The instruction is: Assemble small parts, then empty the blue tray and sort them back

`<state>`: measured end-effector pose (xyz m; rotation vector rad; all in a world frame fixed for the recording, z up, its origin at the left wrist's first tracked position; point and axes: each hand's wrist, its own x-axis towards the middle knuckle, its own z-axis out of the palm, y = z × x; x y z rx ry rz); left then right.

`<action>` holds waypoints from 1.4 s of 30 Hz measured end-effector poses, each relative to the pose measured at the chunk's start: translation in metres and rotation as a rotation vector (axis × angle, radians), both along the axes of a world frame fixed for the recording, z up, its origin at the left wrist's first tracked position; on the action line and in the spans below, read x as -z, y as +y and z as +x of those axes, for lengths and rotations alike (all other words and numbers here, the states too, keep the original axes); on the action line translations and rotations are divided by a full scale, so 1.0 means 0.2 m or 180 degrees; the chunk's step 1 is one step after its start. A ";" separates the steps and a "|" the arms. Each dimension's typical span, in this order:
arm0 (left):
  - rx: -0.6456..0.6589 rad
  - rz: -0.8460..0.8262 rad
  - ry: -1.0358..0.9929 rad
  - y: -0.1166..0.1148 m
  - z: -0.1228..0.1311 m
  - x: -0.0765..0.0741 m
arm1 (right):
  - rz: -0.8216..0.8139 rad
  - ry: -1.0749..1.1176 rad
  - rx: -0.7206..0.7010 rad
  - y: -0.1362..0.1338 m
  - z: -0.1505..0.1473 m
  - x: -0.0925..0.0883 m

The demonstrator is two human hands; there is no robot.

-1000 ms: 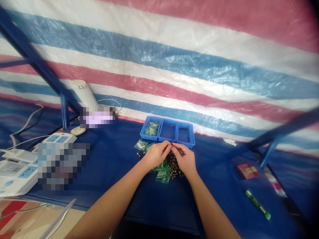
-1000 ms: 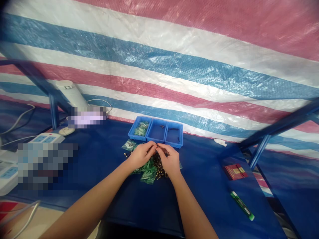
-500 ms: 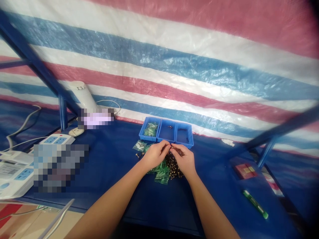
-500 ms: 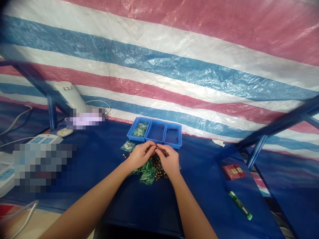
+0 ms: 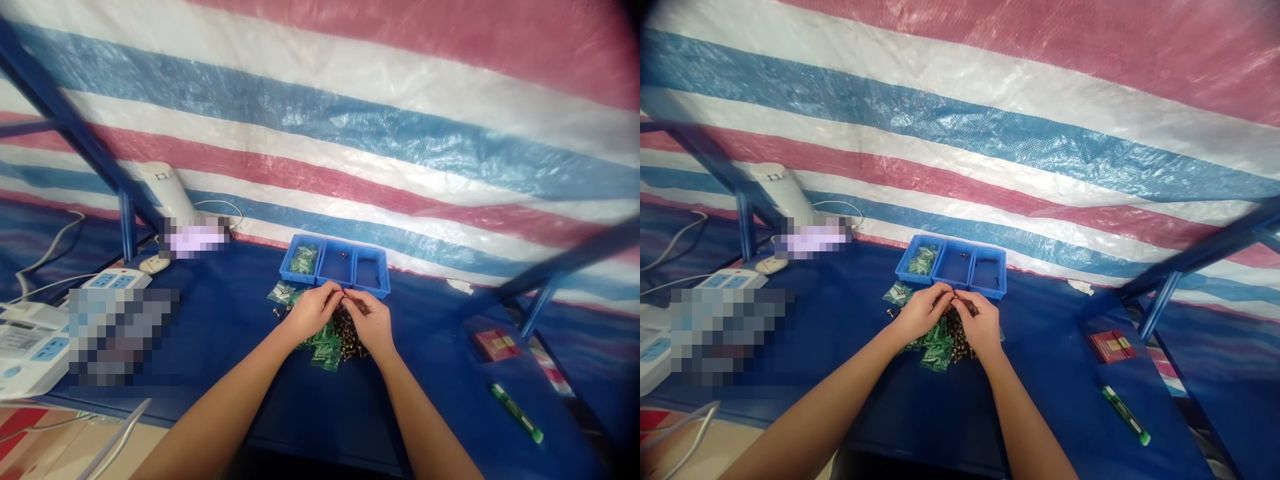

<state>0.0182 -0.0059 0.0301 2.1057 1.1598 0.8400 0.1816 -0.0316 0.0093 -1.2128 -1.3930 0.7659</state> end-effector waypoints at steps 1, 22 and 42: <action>-0.0012 0.0017 0.0016 0.00 0.00 0.00 | 0.0005 -0.0025 -0.0028 0.00 0.00 0.00; 0.0027 0.0012 -0.0072 0.00 -0.01 -0.02 | -0.0005 -0.0008 0.0108 0.00 0.00 -0.01; 0.0117 0.0374 0.0382 0.01 -0.01 0.00 | -0.0056 0.0119 0.0038 -0.01 0.01 -0.02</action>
